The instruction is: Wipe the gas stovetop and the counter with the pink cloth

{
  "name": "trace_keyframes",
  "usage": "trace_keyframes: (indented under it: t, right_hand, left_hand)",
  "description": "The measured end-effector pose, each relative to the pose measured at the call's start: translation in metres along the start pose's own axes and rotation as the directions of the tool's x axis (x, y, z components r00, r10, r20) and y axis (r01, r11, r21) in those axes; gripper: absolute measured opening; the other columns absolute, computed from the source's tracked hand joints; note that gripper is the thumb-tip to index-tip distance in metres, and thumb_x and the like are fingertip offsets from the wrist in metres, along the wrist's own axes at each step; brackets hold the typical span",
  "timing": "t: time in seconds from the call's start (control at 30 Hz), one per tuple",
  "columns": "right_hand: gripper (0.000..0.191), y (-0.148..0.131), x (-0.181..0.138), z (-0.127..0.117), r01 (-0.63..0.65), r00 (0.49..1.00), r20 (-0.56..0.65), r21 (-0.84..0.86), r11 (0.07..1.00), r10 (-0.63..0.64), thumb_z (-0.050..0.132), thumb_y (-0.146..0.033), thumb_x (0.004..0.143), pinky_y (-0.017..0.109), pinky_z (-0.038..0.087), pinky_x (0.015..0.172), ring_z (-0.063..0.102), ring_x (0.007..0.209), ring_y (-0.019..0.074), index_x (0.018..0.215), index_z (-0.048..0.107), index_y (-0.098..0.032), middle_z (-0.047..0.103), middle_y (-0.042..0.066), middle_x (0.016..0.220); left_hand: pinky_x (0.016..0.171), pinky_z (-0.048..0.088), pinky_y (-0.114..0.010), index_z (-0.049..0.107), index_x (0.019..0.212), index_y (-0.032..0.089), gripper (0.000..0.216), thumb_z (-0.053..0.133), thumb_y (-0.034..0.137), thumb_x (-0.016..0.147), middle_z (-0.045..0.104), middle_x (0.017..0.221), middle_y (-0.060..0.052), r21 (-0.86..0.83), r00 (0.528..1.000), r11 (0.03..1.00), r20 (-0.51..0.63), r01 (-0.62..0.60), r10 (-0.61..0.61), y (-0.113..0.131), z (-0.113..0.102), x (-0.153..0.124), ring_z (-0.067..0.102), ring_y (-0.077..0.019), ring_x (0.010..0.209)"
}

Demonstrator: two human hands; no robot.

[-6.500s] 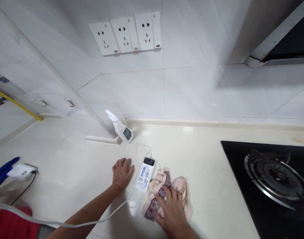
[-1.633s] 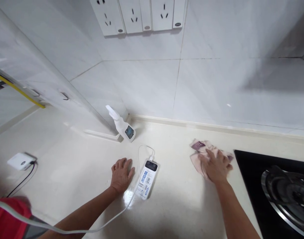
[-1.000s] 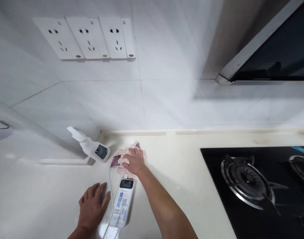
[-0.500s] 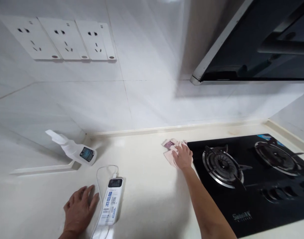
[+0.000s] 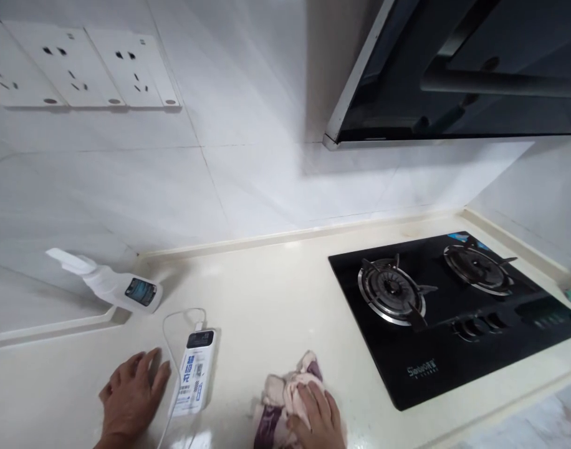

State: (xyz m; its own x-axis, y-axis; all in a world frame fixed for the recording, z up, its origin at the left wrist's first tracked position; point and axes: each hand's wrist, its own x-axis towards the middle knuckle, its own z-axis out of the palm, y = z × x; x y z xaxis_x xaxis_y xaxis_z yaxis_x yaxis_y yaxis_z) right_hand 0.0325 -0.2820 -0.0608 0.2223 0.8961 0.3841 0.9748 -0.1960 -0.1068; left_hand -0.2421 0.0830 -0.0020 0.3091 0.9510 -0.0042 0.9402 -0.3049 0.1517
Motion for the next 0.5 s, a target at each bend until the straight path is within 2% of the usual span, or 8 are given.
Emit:
trace_keyframes:
  t: [0.07, 0.13, 0.17, 0.23, 0.33, 0.43, 0.5]
  right_hand:
    - [0.026, 0.012, -0.005, -0.002, 0.064, 0.997, 0.048, 0.037, 0.997, -0.065, 0.072, -0.039, 0.081, 0.053, 0.041, 0.11, 0.049, 0.143, 0.0348, 0.107, 0.071, -0.037, 0.06, 0.002, 0.153]
    - [0.032, 0.038, 0.017, -0.005, 0.056, 0.991, 0.118, 0.102, 0.993, -0.068, 0.068, -0.044, 0.086, 0.056, 0.04, 0.112, 0.048, 0.145, 0.0353, 0.117, 0.072, -0.038, 0.057, 0.003, 0.156]
    - [0.036, 0.054, 0.037, -0.006, -0.007, 0.988, 0.151, 0.117, 0.993, -0.011, 0.065, -0.044, 0.089, 0.057, 0.038, 0.114, 0.046, 0.146, 0.0354, 0.124, 0.071, -0.038, 0.056, 0.004, 0.158]
    - [0.035, 0.086, 0.089, -0.006, -0.202, 0.967, 0.172, 0.08, 0.976, 0.186, 0.056, -0.044, 0.097, 0.057, 0.036, 0.115, 0.044, 0.147, 0.0353, 0.128, 0.072, -0.035, 0.055, 0.008, 0.157]
    - [0.043, 0.118, 0.173, 0.0, -0.439, 0.885, 0.174, 0.001, 0.898, 0.432, 0.05, -0.045, 0.101, 0.059, 0.033, 0.116, 0.038, 0.149, 0.0384, 0.136, 0.069, -0.029, 0.049, 0.014, 0.16]
    - [0.046, 0.115, 0.24, 0.012, -0.533, 0.825, 0.221, -0.004, 0.846, 0.52, 0.051, -0.045, 0.101, 0.062, 0.026, 0.118, 0.032, 0.151, 0.0425, 0.143, 0.066, -0.031, 0.042, 0.013, 0.166]
    - [0.047, 0.092, 0.263, 0.02, -0.512, 0.833, 0.264, 0.033, 0.858, 0.487, 0.052, -0.043, 0.101, 0.063, 0.022, 0.118, 0.029, 0.151, 0.0449, 0.146, 0.063, -0.033, 0.04, 0.009, 0.168]
  left_hand:
    - [0.115, 0.034, -0.06, 0.059, 0.139, 0.021, 0.067, 0.022, 0.061, 0.099, 0.05, 0.149, -0.019, 0.014, 1.0, 1.0, -0.002, -0.014, 0.014, 0.001, -0.001, -0.001, 0.041, -0.0379, 0.141]
    - [0.114, 0.035, -0.059, 0.06, 0.137, 0.02, 0.064, 0.023, 0.058, 0.1, 0.052, 0.147, -0.019, 0.035, 1.0, 0.999, -0.006, -0.027, 0.027, 0.001, -0.003, -0.002, 0.043, -0.0368, 0.139]
    - [0.113, 0.036, -0.058, 0.061, 0.136, 0.02, 0.062, 0.025, 0.056, 0.1, 0.054, 0.145, -0.019, 0.044, 1.0, 0.999, -0.009, -0.029, 0.029, 0.0, -0.003, -0.002, 0.044, -0.0364, 0.138]
    - [0.113, 0.036, -0.058, 0.061, 0.134, 0.02, 0.057, 0.03, 0.052, 0.099, 0.056, 0.143, -0.019, 0.057, 0.999, 0.998, -0.02, -0.029, 0.031, -0.002, -0.002, -0.003, 0.045, -0.0359, 0.136]
    - [0.113, 0.037, -0.057, 0.059, 0.138, 0.022, 0.053, 0.037, 0.049, 0.097, 0.057, 0.141, -0.018, 0.068, 0.998, 0.997, -0.046, -0.04, 0.043, -0.005, 0.001, -0.002, 0.046, -0.0356, 0.135]
    - [0.113, 0.037, -0.057, 0.056, 0.141, 0.022, 0.056, 0.034, 0.051, 0.098, 0.056, 0.141, -0.018, 0.067, 0.998, 0.997, -0.049, -0.041, 0.045, -0.007, 0.003, -0.001, 0.046, -0.0357, 0.135]
    - [0.113, 0.037, -0.058, 0.058, 0.138, 0.021, 0.058, 0.031, 0.053, 0.099, 0.055, 0.143, -0.019, 0.058, 0.999, 0.998, -0.035, -0.037, 0.039, -0.007, 0.003, -0.001, 0.046, -0.0362, 0.136]
